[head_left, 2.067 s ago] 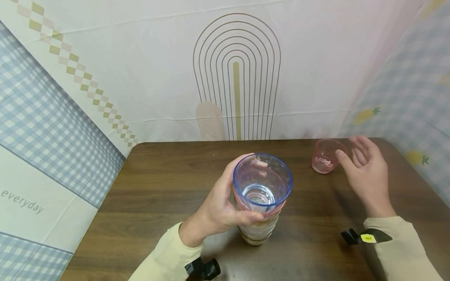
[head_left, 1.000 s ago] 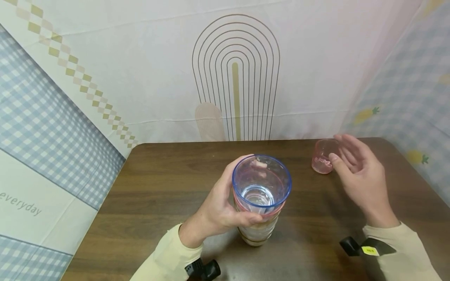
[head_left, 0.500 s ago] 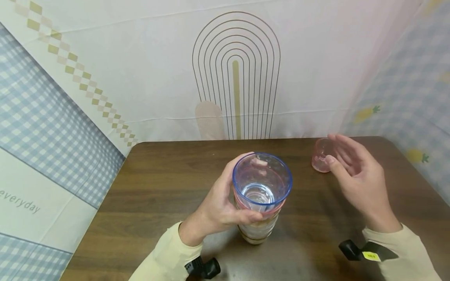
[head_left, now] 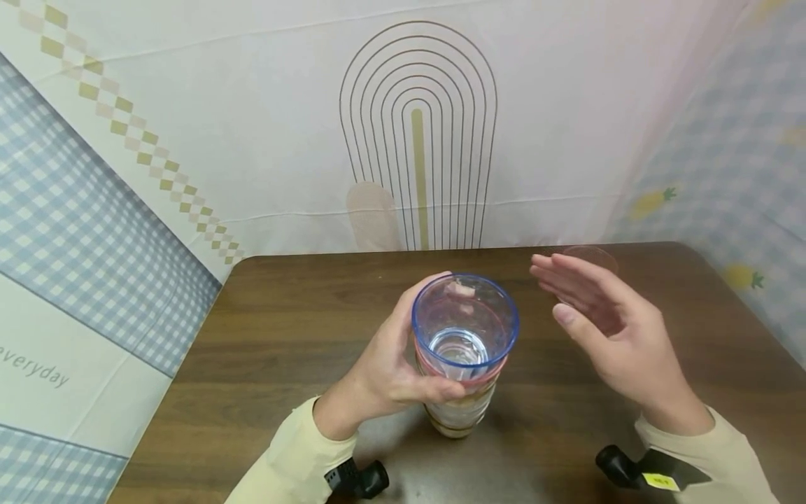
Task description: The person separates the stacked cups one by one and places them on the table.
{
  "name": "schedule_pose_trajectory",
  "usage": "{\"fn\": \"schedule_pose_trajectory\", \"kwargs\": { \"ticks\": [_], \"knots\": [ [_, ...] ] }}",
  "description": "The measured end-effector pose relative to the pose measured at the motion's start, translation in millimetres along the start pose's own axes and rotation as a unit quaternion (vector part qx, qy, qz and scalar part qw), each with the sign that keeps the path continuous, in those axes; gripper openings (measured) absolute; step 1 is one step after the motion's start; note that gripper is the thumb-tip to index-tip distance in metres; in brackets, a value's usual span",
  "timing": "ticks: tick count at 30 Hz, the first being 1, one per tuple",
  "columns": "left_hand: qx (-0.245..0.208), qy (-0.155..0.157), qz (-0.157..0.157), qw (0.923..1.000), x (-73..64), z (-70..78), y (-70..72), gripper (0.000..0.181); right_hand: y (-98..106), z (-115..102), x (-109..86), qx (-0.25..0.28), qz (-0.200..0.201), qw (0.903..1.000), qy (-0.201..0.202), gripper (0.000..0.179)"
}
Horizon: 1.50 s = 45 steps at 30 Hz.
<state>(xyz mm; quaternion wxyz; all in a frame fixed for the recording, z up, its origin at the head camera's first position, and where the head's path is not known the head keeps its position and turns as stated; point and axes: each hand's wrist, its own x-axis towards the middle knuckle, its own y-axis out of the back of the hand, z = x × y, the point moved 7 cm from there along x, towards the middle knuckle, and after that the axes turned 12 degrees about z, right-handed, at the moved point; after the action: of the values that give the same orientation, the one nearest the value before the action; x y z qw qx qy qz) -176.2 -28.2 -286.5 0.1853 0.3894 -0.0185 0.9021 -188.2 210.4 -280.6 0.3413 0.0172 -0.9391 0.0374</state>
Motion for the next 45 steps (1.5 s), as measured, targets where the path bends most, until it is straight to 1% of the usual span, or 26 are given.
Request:
{"fn": "schedule_pose_trajectory", "kwargs": {
  "ticks": [3,6,11,17,21,27,30,34,38,42,45],
  "knots": [
    [-0.001,0.009,-0.002,1.0000,-1.1,-1.3,1.9,0.099,-14.9,-9.5,-1.3,0.018,-0.035,0.9983,0.042,0.057],
    [0.008,0.018,-0.006,0.9998,-2.3,-2.8,2.2,0.099,-25.6,-16.1,-1.8,0.023,-0.058,0.9955,0.071,0.057],
    [0.027,0.025,-0.016,0.9992,-4.5,-4.4,1.5,0.102,-36.0,-21.3,-2.1,0.023,-0.077,0.9928,0.088,0.056],
    [0.031,0.015,-0.015,0.9993,-5.4,-4.1,2.6,0.109,-44.8,-26.1,-2.2,0.033,-0.097,0.9890,0.107,0.057],
    [0.036,0.013,-0.013,0.9992,-6.3,-4.9,3.8,0.108,-48.9,-29.3,-1.5,0.038,-0.105,0.9871,0.115,0.058],
    [0.053,0.032,-0.007,0.9981,-8.2,-7.7,5.4,0.107,-52.5,-33.0,-0.9,0.030,-0.111,0.9858,0.123,0.060],
    [0.060,0.034,-0.004,0.9976,-9.1,-9.0,5.9,0.109,-52.7,-33.8,-2.2,0.025,-0.110,0.9866,0.118,0.061],
    [0.066,0.030,0.000,0.9974,-10.0,-10.0,6.8,0.108,-54.3,-35.0,-3.5,0.020,-0.111,0.9870,0.115,0.063],
    [0.049,0.034,-0.006,0.9982,-9.8,-11.4,4.3,0.106,-56.8,-36.4,-3.8,0.023,-0.115,0.9858,0.120,0.067],
    [0.021,0.050,-0.018,0.9984,-11.1,-15.2,1.0,0.105,-58.8,-36.6,-4.5,0.024,-0.118,0.9856,0.119,0.069],
    [0.021,0.055,-0.021,0.9980,-13.0,-17.9,0.6,0.103,-60.5,-36.2,-4.7,0.027,-0.120,0.9852,0.119,0.071]
  ]
}}
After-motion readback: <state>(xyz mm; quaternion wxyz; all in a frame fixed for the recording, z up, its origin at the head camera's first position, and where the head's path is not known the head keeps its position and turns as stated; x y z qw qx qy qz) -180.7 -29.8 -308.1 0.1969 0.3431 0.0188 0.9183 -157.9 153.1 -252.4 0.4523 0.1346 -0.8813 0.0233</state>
